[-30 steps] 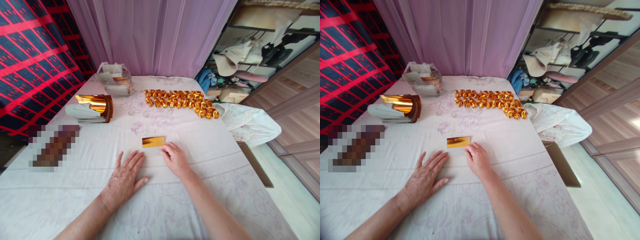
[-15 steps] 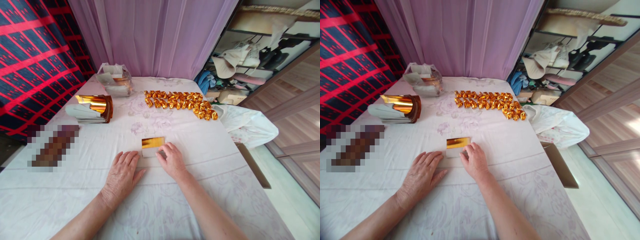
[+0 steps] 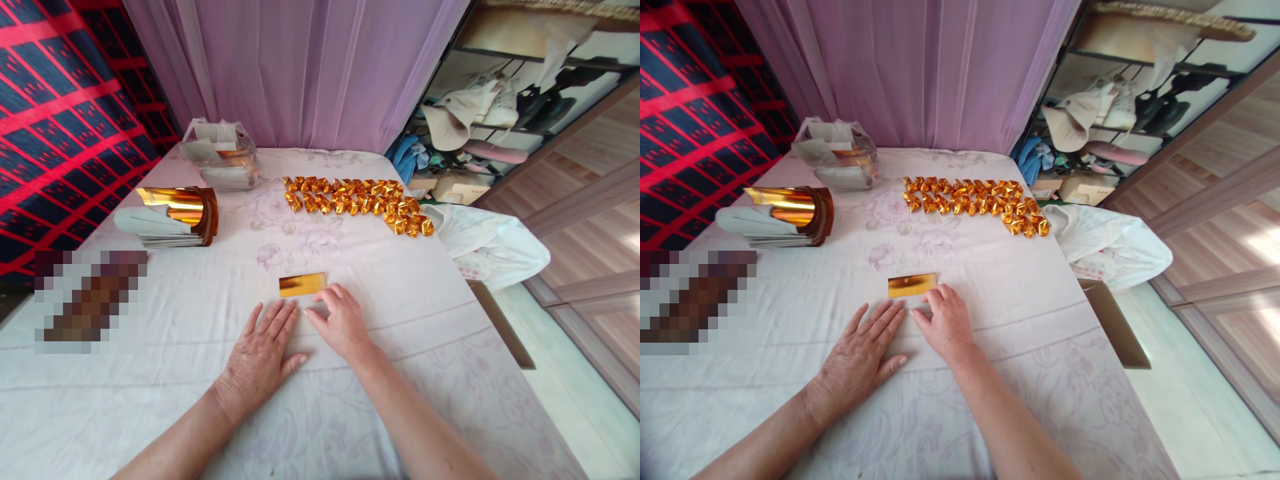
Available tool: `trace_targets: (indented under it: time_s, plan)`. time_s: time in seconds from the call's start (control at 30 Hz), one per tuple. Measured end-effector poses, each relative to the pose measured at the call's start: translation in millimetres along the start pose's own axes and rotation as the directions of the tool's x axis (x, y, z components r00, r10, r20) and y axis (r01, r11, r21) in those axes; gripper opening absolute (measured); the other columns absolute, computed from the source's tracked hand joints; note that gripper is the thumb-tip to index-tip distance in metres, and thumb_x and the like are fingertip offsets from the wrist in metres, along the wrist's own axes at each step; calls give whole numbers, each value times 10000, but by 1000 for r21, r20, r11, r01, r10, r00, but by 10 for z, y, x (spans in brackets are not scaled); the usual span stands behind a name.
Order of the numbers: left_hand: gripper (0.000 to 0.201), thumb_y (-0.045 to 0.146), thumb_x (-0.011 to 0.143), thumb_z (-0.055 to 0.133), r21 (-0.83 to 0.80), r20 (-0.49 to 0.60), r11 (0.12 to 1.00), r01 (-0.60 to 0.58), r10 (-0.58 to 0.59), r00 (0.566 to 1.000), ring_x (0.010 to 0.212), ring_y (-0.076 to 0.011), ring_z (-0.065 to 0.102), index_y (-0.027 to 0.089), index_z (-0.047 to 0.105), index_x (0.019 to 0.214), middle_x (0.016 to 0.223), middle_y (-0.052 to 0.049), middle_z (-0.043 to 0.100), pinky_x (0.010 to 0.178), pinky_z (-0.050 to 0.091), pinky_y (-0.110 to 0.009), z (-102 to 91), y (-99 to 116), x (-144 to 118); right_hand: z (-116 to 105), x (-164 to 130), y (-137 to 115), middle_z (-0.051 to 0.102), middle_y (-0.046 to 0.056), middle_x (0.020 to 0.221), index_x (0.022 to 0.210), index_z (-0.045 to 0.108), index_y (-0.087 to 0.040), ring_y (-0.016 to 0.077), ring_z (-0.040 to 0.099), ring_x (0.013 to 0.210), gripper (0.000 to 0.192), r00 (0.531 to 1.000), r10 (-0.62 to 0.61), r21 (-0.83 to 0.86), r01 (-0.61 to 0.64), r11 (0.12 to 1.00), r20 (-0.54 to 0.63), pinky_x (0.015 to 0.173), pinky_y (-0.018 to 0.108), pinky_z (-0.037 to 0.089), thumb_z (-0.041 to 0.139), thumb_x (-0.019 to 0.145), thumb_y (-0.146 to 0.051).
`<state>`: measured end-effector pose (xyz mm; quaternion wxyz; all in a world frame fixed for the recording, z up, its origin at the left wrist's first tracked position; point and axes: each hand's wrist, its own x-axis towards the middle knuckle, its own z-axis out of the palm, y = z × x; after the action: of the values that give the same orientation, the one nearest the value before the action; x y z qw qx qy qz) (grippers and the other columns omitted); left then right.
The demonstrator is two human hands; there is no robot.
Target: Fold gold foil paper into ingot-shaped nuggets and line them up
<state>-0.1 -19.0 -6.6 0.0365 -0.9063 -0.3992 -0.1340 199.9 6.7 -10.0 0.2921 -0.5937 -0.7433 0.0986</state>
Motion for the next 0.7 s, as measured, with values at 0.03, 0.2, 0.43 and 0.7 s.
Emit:
trace_targets:
  time_s: [0.03, 0.2, 0.43, 0.7]
  plan:
    - [631, 564, 961, 387, 9, -6, 1000, 4, -4, 1000, 1366, -281, 427, 154, 454, 1436, 1479, -95, 483, 1196, 151, -484, 2, -5, -9, -2, 1, 10, 611, 56, 879, 851, 604, -205, 227, 595, 861, 115, 1000, 0, 13, 0, 1000, 2, 785, 344, 477, 700, 794, -232]
    - [625, 575, 973, 344, 26, -21, 1000, 10, -9, 1000, 1380, -267, 403, 173, 455, 1439, 1485, -72, 480, 1205, 90, -474, -4, -11, -22, -46, 6, 89, 620, 33, 854, 817, 602, -217, 183, 599, 820, 94, 999, -1, 151, -6, 988, 41, 755, 298, 478, 586, 833, -126]
    - [547, 585, 963, 369, -21, -18, 999, 43, -44, 999, 1347, -278, 437, 284, 511, 1396, 1476, -28, 494, 1187, 142, -513, -10, -2, -2, -136, -40, 231, 637, 47, 900, 843, 620, -216, 184, 618, 870, 170, 997, -71, 151, 72, 986, -8, 793, 313, 489, 499, 876, -101]
    - [537, 572, 960, 393, -53, -6, 996, 74, -74, 997, 1334, -297, 447, 252, 543, 1365, 1448, -51, 524, 1171, 169, -546, -21, 23, 31, -149, -75, 140, 666, 67, 923, 944, 648, -199, 183, 632, 913, 237, 967, -166, 84, 185, 979, -191, 834, 314, 523, 443, 898, -89]
